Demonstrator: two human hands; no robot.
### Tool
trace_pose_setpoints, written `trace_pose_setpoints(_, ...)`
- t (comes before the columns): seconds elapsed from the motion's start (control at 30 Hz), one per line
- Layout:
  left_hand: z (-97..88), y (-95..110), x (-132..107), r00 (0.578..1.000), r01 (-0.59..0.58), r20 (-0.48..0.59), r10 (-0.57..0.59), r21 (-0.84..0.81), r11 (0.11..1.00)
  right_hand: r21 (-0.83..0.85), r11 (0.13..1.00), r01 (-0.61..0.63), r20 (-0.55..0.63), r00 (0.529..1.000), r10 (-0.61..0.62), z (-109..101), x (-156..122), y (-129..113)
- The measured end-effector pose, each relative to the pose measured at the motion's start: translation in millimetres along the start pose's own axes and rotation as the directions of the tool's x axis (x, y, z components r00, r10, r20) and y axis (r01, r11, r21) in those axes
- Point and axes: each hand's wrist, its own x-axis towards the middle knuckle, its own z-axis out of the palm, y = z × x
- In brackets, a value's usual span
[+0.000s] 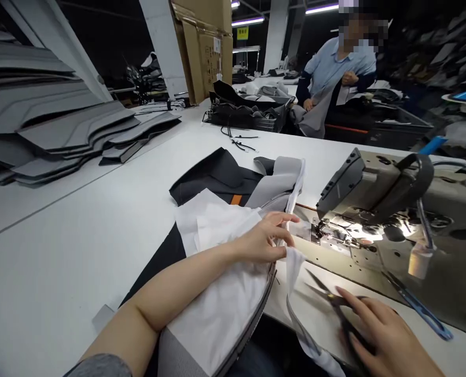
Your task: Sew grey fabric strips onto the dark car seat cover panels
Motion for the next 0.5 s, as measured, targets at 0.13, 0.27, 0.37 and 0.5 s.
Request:
trace_pose_setpoints(0.13,-8.1,4.2,-1.3,1.0,0.025,-0.009,-0.025,0.006,1.0,0.019,0.999,0.043,-0.023,0.999,-0.043,8.2,44.1,-30.6)
trace_pose_setpoints(0.27,-9.5,0.9,-0.9,1.0,-0.011,0.023,0.01,0.056,0.998,0.018,0.997,0.08,-0.037,0.996,-0.079,9.9,68.8,-47.8)
trace_pose_setpoints(0.37,-7.9,-2.4,-0.4,0.998,-0.045,0.049,0.041,0.09,0.995,0.022,0.994,0.106,-0.014,0.994,-0.106,14.0,77.3,-58.5)
trace_pose_setpoints(0.5,-8.5,-1.1,-0.9,0.998,-0.048,0.051,0.044,0.075,0.996,-0.007,0.988,0.152,0.012,0.988,-0.152,18.2,82.8,-65.9)
